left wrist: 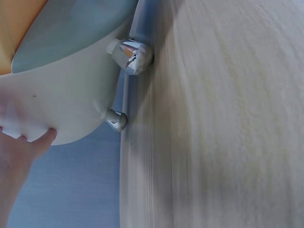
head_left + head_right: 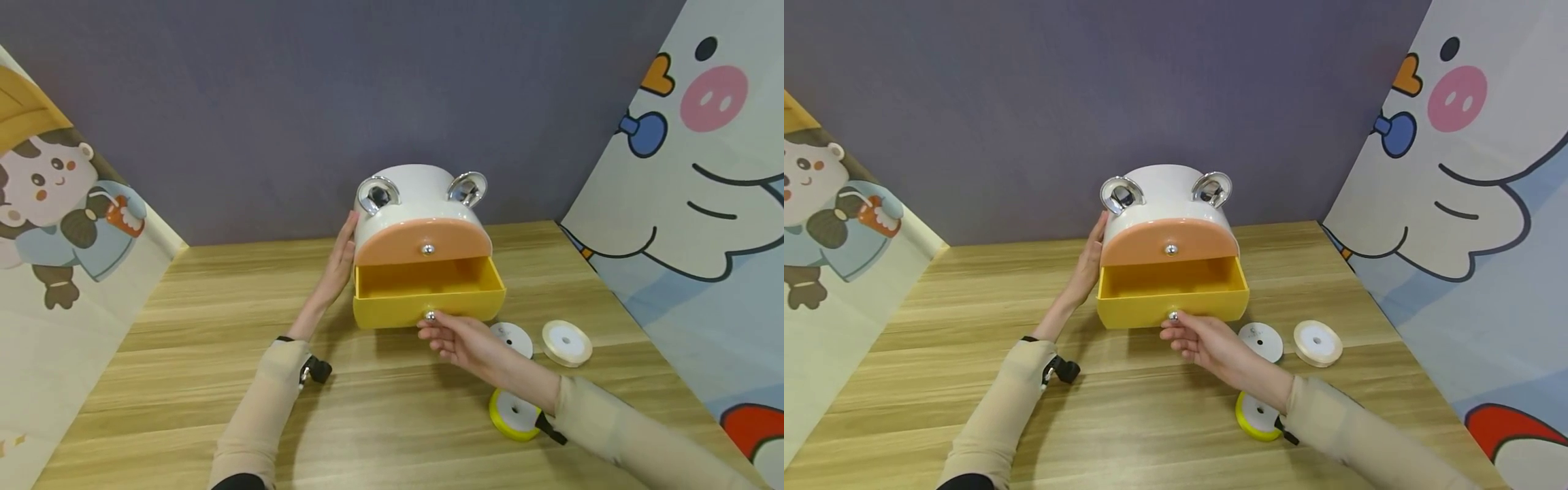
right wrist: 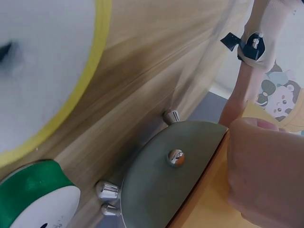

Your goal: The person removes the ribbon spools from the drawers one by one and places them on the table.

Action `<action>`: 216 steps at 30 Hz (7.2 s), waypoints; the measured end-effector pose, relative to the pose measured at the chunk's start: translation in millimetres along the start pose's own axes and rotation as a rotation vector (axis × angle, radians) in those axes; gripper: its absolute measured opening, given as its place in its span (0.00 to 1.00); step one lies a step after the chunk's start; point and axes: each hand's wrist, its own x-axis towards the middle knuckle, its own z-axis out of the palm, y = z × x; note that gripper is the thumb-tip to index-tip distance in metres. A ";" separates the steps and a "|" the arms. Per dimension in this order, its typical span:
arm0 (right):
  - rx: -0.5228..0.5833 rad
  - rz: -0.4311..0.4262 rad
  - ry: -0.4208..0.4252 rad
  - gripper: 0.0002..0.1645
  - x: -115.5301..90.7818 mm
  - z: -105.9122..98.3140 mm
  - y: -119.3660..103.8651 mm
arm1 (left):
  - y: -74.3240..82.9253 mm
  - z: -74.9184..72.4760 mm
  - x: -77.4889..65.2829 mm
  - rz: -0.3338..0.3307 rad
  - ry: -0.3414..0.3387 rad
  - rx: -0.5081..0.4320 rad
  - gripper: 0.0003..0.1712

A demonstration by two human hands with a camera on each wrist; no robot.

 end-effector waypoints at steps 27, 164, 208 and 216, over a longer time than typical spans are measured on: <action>-0.012 -0.025 0.076 0.20 41.4 -6.9 -25.7 | 1.2 1.4 0.0 0.014 0.018 0.008 0.31; -0.039 0.284 -0.075 0.18 15.5 -15.3 42.1 | -13.0 5.4 -1.8 -0.002 0.005 -0.026 0.33; -1.579 -0.433 -0.339 0.43 30.1 -28.6 -35.5 | -4.8 5.2 -5.2 -0.016 -0.017 -0.049 0.41; -1.631 -0.363 -0.346 0.47 42.8 -27.6 -23.7 | -4.9 5.8 -5.4 -0.025 -0.020 -0.042 0.45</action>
